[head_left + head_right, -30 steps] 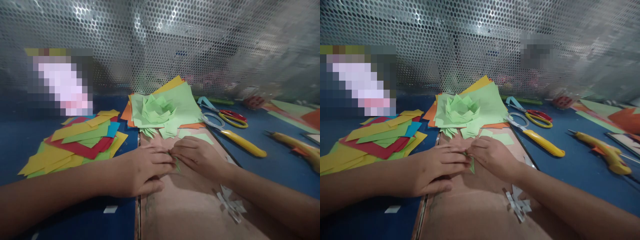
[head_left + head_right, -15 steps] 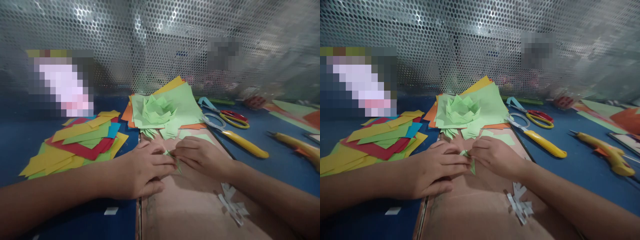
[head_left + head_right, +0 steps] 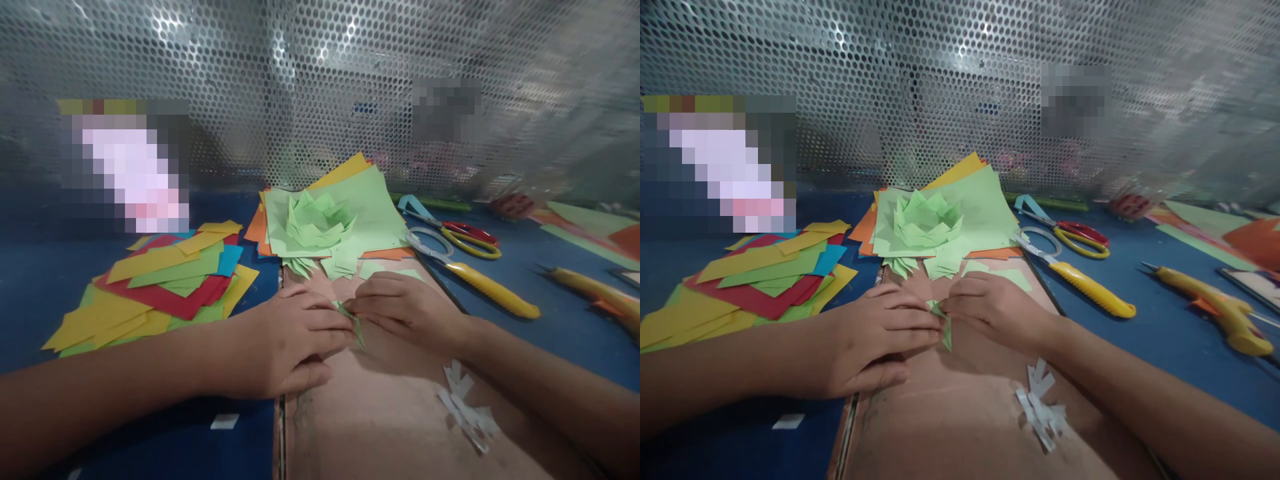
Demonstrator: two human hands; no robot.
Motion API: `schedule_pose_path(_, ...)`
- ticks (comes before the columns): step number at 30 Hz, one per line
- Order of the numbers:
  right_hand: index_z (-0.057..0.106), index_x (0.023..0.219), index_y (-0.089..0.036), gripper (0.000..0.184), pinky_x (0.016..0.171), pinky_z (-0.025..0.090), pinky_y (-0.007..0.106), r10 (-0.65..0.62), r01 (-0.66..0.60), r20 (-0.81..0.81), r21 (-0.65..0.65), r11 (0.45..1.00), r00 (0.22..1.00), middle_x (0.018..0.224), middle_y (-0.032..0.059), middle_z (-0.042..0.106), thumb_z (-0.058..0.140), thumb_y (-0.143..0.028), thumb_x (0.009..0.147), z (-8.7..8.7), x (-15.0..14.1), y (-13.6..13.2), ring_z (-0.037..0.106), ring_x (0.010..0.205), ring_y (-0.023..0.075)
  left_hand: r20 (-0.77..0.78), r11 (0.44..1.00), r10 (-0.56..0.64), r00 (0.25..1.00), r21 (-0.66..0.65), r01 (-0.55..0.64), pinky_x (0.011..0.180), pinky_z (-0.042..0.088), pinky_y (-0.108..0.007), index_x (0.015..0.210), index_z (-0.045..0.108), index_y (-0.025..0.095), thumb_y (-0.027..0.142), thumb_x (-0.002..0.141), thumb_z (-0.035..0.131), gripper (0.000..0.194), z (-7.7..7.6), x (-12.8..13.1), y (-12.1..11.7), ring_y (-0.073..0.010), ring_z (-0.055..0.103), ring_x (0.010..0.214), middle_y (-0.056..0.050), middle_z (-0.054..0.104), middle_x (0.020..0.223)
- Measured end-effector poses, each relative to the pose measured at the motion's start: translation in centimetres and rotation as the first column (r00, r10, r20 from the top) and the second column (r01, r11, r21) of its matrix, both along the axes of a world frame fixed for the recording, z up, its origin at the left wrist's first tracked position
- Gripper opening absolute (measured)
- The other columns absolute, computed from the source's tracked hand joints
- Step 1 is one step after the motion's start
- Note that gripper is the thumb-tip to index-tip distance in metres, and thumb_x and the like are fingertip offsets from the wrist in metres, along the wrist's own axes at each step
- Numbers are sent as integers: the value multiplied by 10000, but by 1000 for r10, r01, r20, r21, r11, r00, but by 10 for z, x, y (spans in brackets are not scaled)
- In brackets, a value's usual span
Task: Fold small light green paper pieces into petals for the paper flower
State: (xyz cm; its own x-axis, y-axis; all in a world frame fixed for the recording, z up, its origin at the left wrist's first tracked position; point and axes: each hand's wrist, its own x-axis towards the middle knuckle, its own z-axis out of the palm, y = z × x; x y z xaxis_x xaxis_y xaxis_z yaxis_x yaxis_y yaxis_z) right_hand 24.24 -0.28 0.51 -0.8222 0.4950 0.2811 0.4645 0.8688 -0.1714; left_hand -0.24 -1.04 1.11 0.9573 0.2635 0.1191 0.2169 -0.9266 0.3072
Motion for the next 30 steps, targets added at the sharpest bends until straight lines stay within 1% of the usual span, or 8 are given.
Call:
schedule_pose_path(5,663,1004,-164,315,751,471,279,53,-53,12,10,999,999,917,86,658,354,-178,949,2,1,1,579,831,154,-2,1000,-2,1000,14,2,1051,218,-395,1239,508,155,301,901,467,371,-1,-1,0,-247,411,1194,-49,521,1308)
schedule_pose_path(9,659,1011,-158,295,769,469,283,54,-54,16,-4,999,998,930,82,662,374,-163,937,4,1,2,571,848,158,14,1000,14,1000,21,-14,1023,288,-413,1216,540,140,307,900,447,369,-2,-1,0,-266,438,1155,-125,494,1286)
schedule_pose_path(13,646,1051,-167,273,792,456,288,91,-91,-2,-12,996,996,958,76,665,404,-153,926,3,3,4,566,884,159,29,997,72,997,31,-72,983,327,-465,1218,547,186,341,876,476,382,-6,-3,-1,-301,425,1160,-165,439,1280)
schedule_pose_path(15,643,1063,-178,263,795,451,295,91,-91,1,-10,996,996,959,73,665,420,-166,924,2,4,4,564,880,161,29,994,96,995,51,-98,978,317,-493,1238,529,225,369,877,475,392,-7,-4,-2,-316,391,1197,-164,411,1305)
schedule_pose_path(18,646,1061,-185,269,784,452,300,75,-75,16,-10,997,997,954,73,664,414,-170,924,2,4,3,564,866,164,-2,991,106,994,81,-106,971,299,-520,1255,510,255,397,889,455,397,-6,-4,-3,-326,349,1237,-158,416,1316)
schedule_pose_path(23,643,1060,-158,271,782,461,301,65,-64,36,-31,997,997,927,82,664,410,-154,922,4,2,2,572,871,169,29,985,129,991,113,-131,973,264,-512,1212,547,272,395,874,478,366,-1,-3,-3,-315,368,1219,-136,464,1293)
schedule_pose_path(26,651,1040,-160,230,774,466,287,27,-28,-15,-63,998,1000,914,75,664,467,-157,903,3,0,1,578,861,163,38,985,120,992,119,-124,964,262,-501,1194,561,272,394,871,480,355,-1,-3,-3,-308,395,1191,-135,476,1285)
schedule_pose_path(30,672,934,-186,152,720,474,241,-118,81,-158,-223,971,980,852,45,661,540,-158,866,-1,-5,-1,596,809,135,32,985,118,992,125,-121,964,249,-502,1196,561,270,408,875,469,361,-3,-4,-3,-306,375,1210,-147,474,1282)
